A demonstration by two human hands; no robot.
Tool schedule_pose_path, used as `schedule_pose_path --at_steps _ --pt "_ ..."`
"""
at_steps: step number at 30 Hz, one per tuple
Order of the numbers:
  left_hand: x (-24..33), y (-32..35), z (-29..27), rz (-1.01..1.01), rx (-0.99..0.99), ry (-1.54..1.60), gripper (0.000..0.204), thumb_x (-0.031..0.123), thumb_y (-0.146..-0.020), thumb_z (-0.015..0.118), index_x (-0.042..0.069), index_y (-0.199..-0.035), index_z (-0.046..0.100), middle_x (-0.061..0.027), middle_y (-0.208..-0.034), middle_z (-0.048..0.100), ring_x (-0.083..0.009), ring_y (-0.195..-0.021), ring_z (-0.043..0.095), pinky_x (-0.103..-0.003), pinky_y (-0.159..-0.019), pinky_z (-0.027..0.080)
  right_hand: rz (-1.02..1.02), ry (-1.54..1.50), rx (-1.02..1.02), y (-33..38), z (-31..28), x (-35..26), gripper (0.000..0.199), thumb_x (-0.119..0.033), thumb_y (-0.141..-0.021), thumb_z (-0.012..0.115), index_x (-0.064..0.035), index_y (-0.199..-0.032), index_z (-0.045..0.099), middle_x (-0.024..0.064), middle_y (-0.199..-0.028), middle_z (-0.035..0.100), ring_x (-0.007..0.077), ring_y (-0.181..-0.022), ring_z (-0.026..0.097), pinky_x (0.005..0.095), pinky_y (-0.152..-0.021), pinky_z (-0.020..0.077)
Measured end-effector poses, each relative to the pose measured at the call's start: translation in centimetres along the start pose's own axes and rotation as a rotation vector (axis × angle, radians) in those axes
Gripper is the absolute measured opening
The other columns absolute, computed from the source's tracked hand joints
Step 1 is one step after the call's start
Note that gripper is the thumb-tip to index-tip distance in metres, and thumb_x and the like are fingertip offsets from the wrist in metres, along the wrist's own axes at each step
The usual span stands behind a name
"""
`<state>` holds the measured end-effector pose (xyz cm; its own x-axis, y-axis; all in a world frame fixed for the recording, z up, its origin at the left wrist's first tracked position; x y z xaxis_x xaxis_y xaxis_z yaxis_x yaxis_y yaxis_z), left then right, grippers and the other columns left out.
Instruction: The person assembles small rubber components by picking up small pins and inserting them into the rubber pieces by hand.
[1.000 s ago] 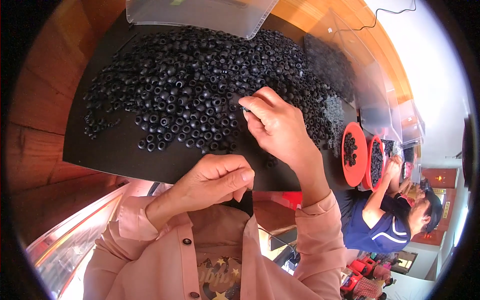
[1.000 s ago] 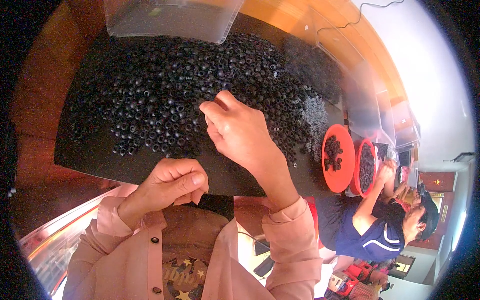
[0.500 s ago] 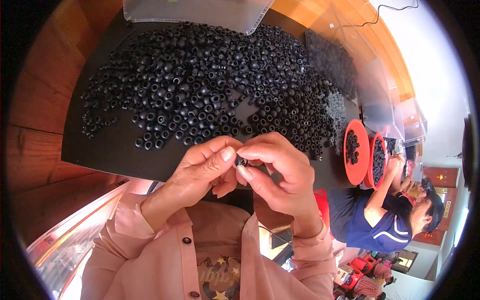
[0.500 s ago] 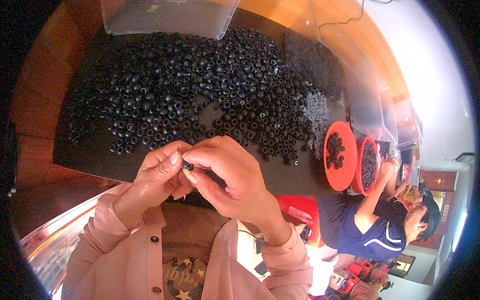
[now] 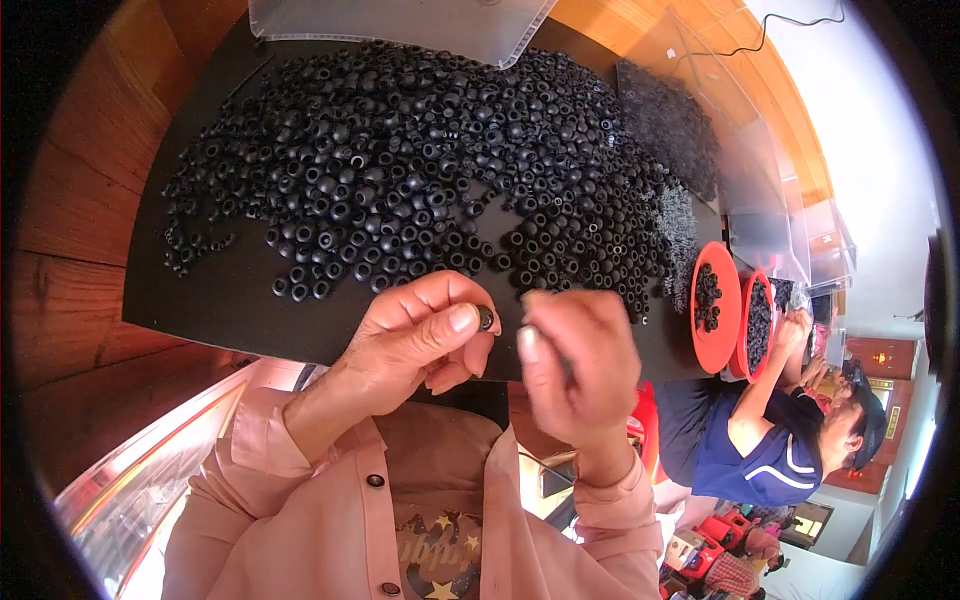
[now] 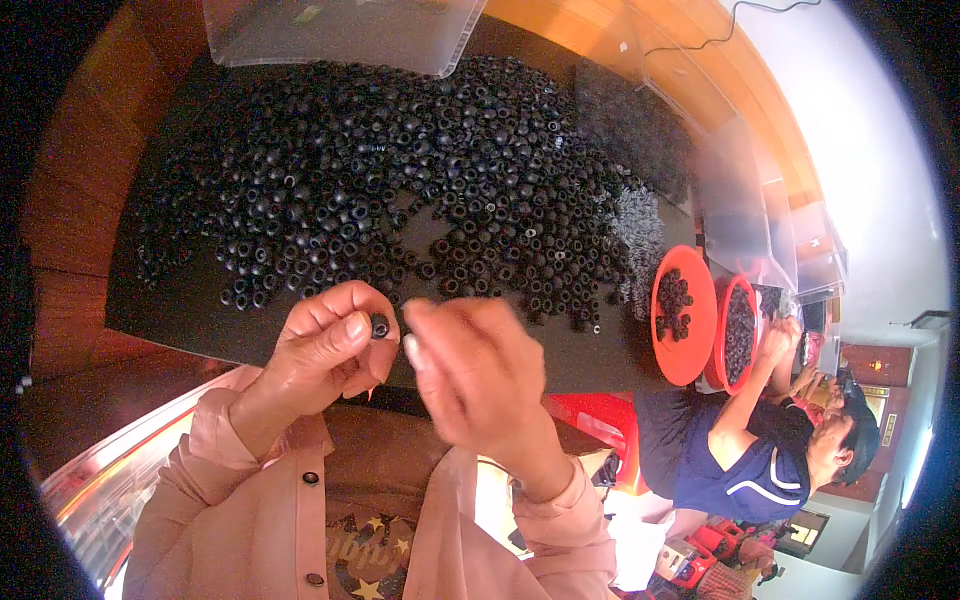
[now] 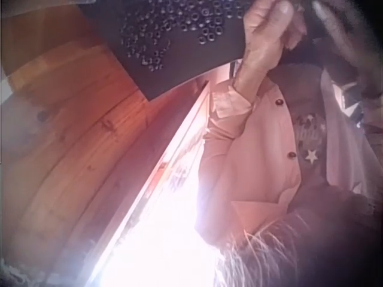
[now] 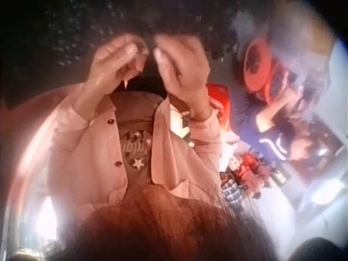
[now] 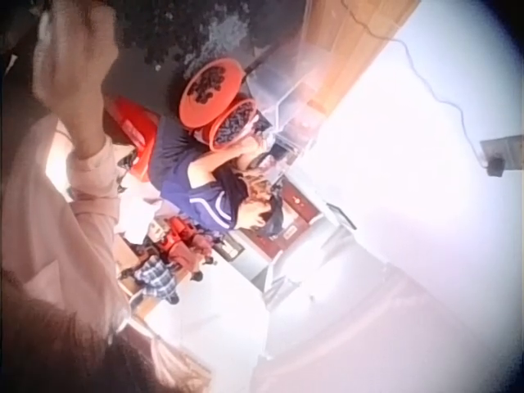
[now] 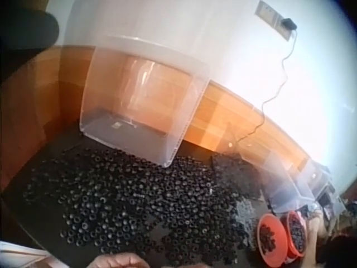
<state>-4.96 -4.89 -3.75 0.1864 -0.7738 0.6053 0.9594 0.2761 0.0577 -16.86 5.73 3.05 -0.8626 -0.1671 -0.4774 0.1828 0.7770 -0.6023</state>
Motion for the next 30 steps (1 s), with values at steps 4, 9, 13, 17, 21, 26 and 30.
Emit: schedule_pose_path --at_steps 4,9,13,17,21,26,30 --pt "0.0 0.5 0.4 0.01 0.0 -0.1 0.023 0.025 -0.098 0.052 0.003 -0.103 0.056 -0.0036 -0.072 0.057 -0.005 -0.053 0.041 -0.02 -0.046 0.033 0.005 -0.045 -0.164 1.0 0.7 -0.3 0.024 0.006 -0.077 0.066 0.0024 -0.1 0.063 0.0149 -0.084 0.063 0.0255 -0.066 0.06 0.0305 -0.059 0.0491" --pt "-0.1 0.4 0.7 0.026 -0.027 -0.186 0.033 0.036 -0.096 0.053 0.003 -0.098 0.054 -0.0044 -0.07 0.056 -0.0062 -0.051 0.042 -0.021 -0.044 0.032 0.133 0.065 -0.077 -0.5 -0.8 2.2 0.02 0.005 -0.08 0.063 0.0015 -0.1 0.063 0.0134 -0.085 0.062 0.0215 -0.069 0.06 0.0289 -0.06 0.0474" --pt "-0.2 -0.1 0.6 -0.017 -0.016 -0.203 0.031 0.033 -0.096 0.052 0.003 -0.098 0.054 -0.0044 -0.071 0.057 -0.0061 -0.051 0.042 -0.02 -0.045 0.033 0.147 0.155 -0.176 -2.0 0.3 6.0 0.02 -0.001 -0.082 0.062 -0.0061 -0.102 0.062 0.0138 -0.088 0.058 0.0317 -0.072 0.06 0.0368 -0.06 0.0492" --pt "-0.2 -0.9 0.7 -0.022 -0.04 -0.205 0.028 0.031 -0.096 0.053 0.003 -0.099 0.055 -0.0041 -0.071 0.057 -0.0058 -0.052 0.042 -0.02 -0.046 0.033 0.083 0.25 -0.273 -4.4 1.8 7.5 0.019 0.001 -0.082 0.062 -0.006 -0.099 0.064 0.01 -0.085 0.055 0.0271 -0.069 0.058 0.0343 -0.06 0.0472" --pt "0.0 -1.0 0.6 -0.057 -0.036 -0.187 0.028 0.031 -0.096 0.055 0.003 -0.099 0.055 -0.0039 -0.072 0.058 -0.0055 -0.053 0.042 -0.02 -0.046 0.034 -0.008 0.466 -0.434 -6.0 3.3 7.5 0.014 -0.002 -0.071 0.061 -0.0049 -0.085 0.059 0.0096 -0.086 0.051 0.0286 -0.078 0.061 0.0404 -0.06 0.0517" --pt "0.0 -0.9 0.5 -0.069 -0.037 -0.171 0.028 0.031 -0.095 0.055 0.003 -0.1 0.056 -0.0042 -0.072 0.058 -0.0055 -0.053 0.043 -0.02 -0.046 0.034 -0.091 0.576 -0.467 -6.4 3.9 7.6 0.01 -0.004 -0.069 0.062 -0.0035 -0.077 0.056 0.0091 -0.084 0.051 0.026 -0.078 0.06 0.0379 -0.06 0.0524" --pt "0.0 -0.9 0.5 -0.051 -0.051 -0.152 0.028 0.031 -0.096 0.055 0.003 -0.099 0.056 -0.0042 -0.072 0.058 -0.0055 -0.053 0.043 -0.02 -0.046 0.034 -0.099 0.552 -0.459 -6.6 4.0 7.1 0.007 -0.005 -0.07 0.061 -0.0034 -0.074 0.056 0.0089 -0.083 0.051 0.0252 -0.077 0.06 0.0371 -0.059 0.0523"
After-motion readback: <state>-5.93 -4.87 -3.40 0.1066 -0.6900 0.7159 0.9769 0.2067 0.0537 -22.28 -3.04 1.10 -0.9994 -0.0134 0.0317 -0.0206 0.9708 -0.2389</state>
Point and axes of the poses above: each hand's wrist, its own y-axis away from the middle knuckle, its own z-axis out of the palm, x = y × z, the point moved 2 cm from there along -y, towards the middle knuckle
